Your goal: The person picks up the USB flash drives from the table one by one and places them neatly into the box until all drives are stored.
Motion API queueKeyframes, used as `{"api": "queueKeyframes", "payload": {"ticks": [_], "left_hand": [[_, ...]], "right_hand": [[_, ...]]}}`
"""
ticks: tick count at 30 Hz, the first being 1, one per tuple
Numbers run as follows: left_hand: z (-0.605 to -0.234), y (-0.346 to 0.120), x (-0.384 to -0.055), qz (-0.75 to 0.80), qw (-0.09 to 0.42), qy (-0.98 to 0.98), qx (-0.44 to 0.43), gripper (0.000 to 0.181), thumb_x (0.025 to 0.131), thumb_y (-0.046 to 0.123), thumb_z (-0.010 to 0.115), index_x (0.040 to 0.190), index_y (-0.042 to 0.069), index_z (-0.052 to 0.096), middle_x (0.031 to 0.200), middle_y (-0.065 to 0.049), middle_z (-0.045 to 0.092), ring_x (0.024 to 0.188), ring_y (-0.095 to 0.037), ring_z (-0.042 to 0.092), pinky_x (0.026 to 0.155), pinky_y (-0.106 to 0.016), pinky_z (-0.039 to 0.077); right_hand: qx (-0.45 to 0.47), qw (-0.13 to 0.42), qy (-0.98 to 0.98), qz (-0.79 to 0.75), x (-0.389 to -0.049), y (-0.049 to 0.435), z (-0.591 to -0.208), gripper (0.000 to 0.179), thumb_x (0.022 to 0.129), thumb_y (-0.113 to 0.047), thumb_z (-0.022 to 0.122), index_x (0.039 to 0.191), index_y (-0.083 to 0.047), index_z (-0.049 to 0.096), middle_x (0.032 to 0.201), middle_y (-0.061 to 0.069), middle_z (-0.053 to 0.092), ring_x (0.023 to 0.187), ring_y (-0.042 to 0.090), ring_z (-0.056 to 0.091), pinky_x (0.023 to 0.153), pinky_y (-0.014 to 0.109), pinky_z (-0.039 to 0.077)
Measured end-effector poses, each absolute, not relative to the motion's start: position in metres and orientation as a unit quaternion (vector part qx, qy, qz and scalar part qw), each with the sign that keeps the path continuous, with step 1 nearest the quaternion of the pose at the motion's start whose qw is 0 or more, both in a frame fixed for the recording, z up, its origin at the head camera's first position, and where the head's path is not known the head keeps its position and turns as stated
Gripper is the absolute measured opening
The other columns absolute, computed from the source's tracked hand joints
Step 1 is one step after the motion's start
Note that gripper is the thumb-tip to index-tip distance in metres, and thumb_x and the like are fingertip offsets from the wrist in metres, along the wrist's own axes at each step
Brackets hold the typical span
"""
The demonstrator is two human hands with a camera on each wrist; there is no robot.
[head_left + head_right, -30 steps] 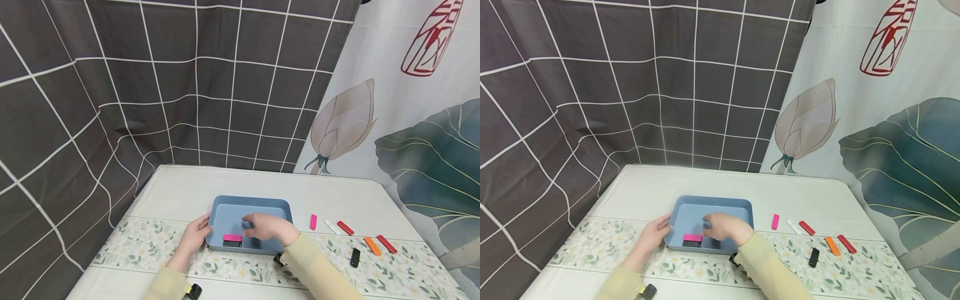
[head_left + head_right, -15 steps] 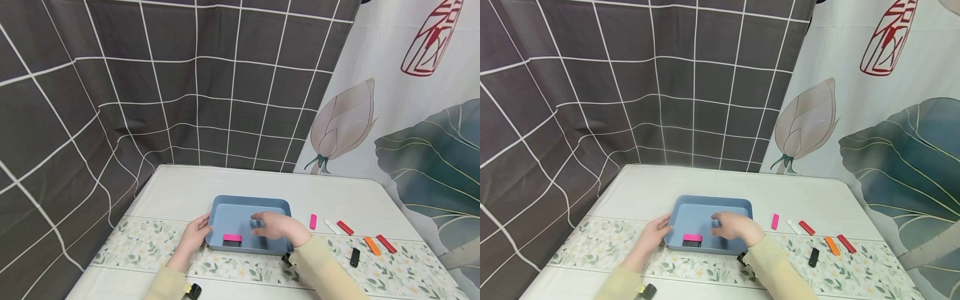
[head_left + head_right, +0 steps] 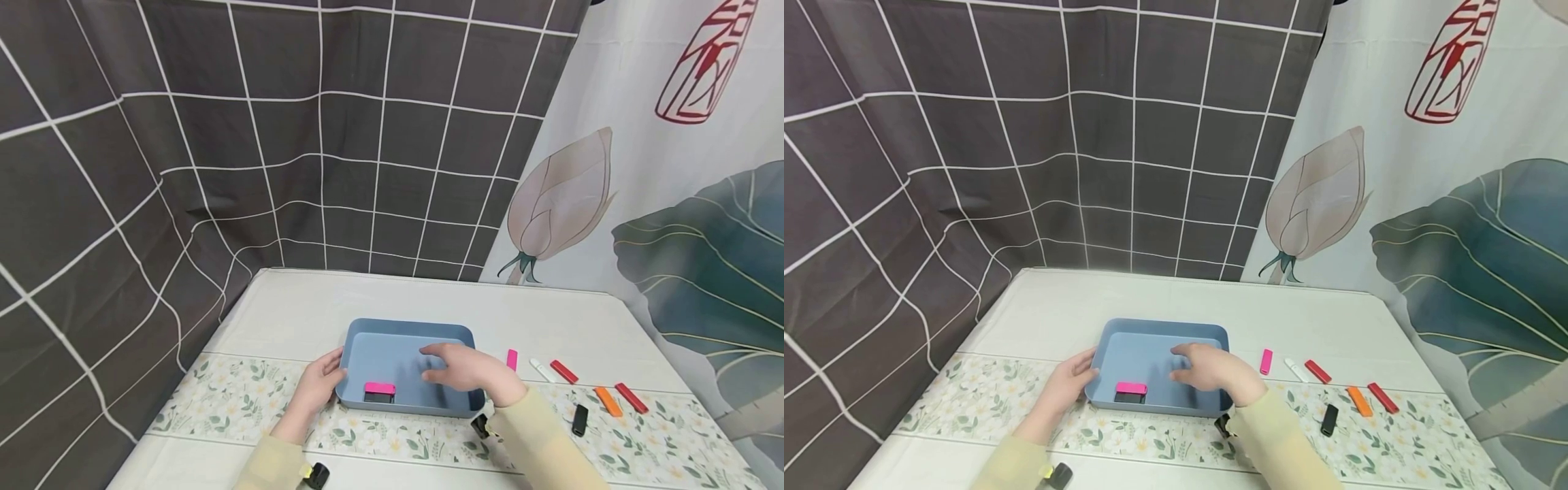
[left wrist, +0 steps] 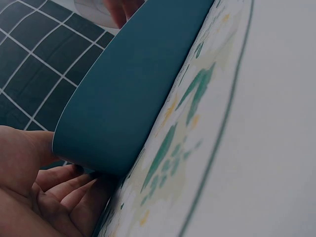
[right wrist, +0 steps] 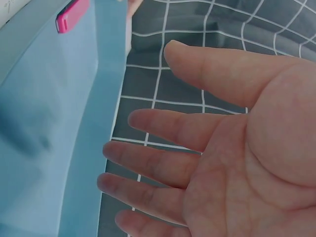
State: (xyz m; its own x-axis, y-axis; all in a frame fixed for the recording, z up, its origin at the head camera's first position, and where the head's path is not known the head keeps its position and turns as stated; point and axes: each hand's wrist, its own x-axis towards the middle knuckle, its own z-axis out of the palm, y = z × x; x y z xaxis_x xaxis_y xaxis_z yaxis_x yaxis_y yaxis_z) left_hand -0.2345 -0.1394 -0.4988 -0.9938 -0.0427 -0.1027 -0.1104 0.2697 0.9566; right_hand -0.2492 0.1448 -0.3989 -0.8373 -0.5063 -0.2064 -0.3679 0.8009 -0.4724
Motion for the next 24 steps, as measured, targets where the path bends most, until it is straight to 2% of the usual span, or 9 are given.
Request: {"api": "queueKeyframes", "payload": {"ticks": [13, 24], "left_hand": [[-0.498, -0.139, -0.235, 0.602, 0.027, 0.797, -0.047, 0.052, 0.099, 0.008, 0.056, 0.150, -0.002, 0.048, 0.149, -0.026, 0.054, 0.140, -0.043, 0.052, 0.117, -0.052, 0.046], [-0.500, -0.138, -0.234, 0.603, 0.023, 0.796, -0.037, 0.052, 0.099, 0.006, 0.055, 0.149, -0.004, 0.048, 0.149, -0.027, 0.055, 0.140, -0.043, 0.053, 0.117, -0.052, 0.046]], "right_hand": [[-0.222, 0.154, 0.935, -0.230, -0.242, 0.160, -0.394, 0.053, 0.099, -0.026, 0.067, 0.144, 0.001, 0.056, 0.151, 0.019, 0.055, 0.145, 0.041, 0.047, 0.121, 0.060, 0.041], [-0.218, 0.136, 0.938, -0.231, -0.238, 0.175, -0.395, 0.055, 0.098, -0.029, 0.069, 0.143, 0.000, 0.057, 0.148, 0.019, 0.058, 0.142, 0.041, 0.051, 0.118, 0.061, 0.044]]}}
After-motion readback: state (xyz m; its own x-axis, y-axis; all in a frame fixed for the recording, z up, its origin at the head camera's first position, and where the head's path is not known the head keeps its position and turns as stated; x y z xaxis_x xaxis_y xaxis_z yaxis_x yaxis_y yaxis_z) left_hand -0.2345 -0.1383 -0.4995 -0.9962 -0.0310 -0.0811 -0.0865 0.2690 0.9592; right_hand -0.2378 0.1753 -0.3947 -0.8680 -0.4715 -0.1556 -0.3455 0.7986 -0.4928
